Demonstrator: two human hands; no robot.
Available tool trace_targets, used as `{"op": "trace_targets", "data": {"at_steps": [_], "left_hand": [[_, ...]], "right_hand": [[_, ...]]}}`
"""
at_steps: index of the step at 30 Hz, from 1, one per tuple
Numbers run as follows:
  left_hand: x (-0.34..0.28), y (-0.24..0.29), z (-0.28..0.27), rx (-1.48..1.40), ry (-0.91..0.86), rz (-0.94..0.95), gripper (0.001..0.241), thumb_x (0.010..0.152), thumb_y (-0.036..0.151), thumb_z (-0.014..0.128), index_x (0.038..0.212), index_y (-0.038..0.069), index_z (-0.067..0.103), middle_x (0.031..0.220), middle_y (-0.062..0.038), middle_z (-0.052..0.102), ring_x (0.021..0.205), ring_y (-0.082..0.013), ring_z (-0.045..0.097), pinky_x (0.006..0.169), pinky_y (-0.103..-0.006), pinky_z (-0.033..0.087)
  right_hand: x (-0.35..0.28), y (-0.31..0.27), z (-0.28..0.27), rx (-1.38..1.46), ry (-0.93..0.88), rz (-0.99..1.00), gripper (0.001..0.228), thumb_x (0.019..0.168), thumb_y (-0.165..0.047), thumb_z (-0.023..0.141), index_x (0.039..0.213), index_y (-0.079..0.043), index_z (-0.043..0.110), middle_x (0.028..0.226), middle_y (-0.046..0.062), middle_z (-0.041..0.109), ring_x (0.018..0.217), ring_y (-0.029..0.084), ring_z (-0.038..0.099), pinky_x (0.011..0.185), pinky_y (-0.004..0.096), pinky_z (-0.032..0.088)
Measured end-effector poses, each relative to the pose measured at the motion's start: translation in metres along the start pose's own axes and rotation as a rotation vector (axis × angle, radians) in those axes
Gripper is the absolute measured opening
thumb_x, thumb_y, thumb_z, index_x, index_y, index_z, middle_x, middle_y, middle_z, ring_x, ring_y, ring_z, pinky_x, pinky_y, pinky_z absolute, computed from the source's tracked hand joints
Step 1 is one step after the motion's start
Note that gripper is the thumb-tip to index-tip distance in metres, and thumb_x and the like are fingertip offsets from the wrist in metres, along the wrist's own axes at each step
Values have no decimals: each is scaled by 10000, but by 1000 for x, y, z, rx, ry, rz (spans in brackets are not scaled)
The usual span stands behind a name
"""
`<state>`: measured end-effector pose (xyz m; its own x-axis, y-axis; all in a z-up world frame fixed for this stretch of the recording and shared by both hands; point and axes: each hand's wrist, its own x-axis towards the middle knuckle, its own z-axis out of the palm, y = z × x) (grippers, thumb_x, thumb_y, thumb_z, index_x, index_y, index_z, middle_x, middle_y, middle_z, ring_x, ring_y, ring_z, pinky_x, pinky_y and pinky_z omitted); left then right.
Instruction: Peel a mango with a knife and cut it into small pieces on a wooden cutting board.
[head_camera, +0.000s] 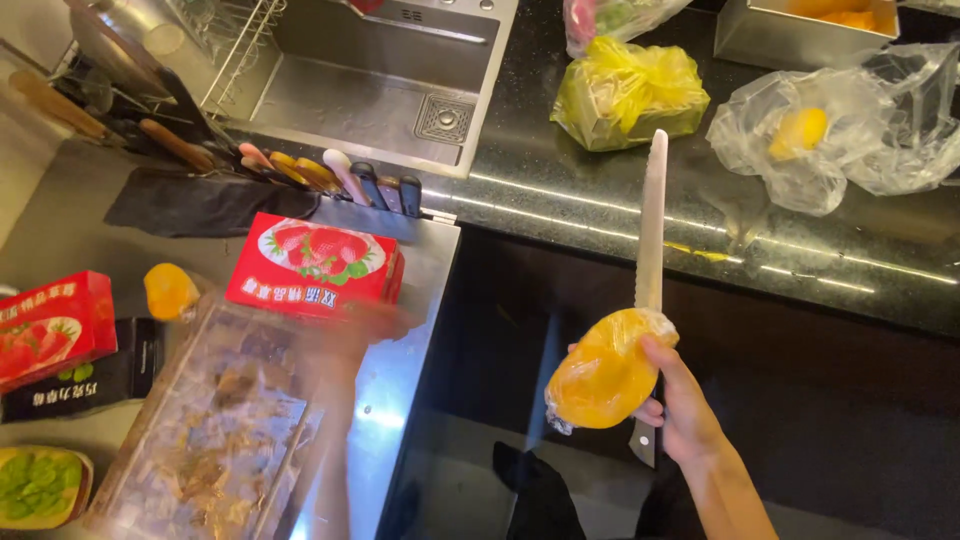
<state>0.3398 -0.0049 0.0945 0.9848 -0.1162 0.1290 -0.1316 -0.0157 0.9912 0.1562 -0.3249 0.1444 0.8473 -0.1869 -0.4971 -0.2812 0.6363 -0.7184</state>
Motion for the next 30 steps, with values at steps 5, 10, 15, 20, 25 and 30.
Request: {"op": "trace_targets", "data": {"at_steps": [5,10,15,20,25,30], "left_hand": [[-150,40,127,-710,-436,-574,388,986,214,579,1341,61,551,1198,-103,686,1065,-200,707,964,-389,592],[-176,48,158,-805,-162,-571,198,1028,219,569,1122,45,576,1071,-98,690,1001,-203,698,886,-382,591],[-187,36,179,-878,-58,-593,177,1064,210,560,1074,39,606,1035,-70,665,985,-153,654,866,-321,549],[-197,53,219,-875,219,-395,198,1039,227,548,1038,45,627,1007,-71,680,961,-152,645,855,-325,542],[-222,54,197,-591,586,-220,219,1067,218,526,1048,21,621,966,-58,678,918,-155,649,876,-343,546],[-249,13,94,-613,1047,-40,230,1073,216,501,1062,15,613,1013,-74,677,964,-182,649,939,-375,538]], "right_hand": [[4,8,-2,-11,-80,25,626,935,-485,548,1257,46,633,1234,233,733,387,-11,370,319,144,253],[7,18,-35,24,-57,-4,484,955,-435,601,1175,-4,624,996,92,707,427,15,389,354,177,281],[15,6,-62,-28,-75,-61,390,951,-402,645,1094,-39,622,771,11,621,430,32,407,354,191,280],[32,-27,-63,-127,-208,76,360,941,-423,643,1012,-71,631,671,-21,592,386,31,405,327,192,263],[49,-13,-2,-322,-529,135,326,913,-394,673,945,-72,642,635,-27,594,393,45,445,338,204,303],[61,96,96,-333,-701,137,292,911,-348,739,898,-75,636,591,-33,538,398,47,438,342,212,306]]}}
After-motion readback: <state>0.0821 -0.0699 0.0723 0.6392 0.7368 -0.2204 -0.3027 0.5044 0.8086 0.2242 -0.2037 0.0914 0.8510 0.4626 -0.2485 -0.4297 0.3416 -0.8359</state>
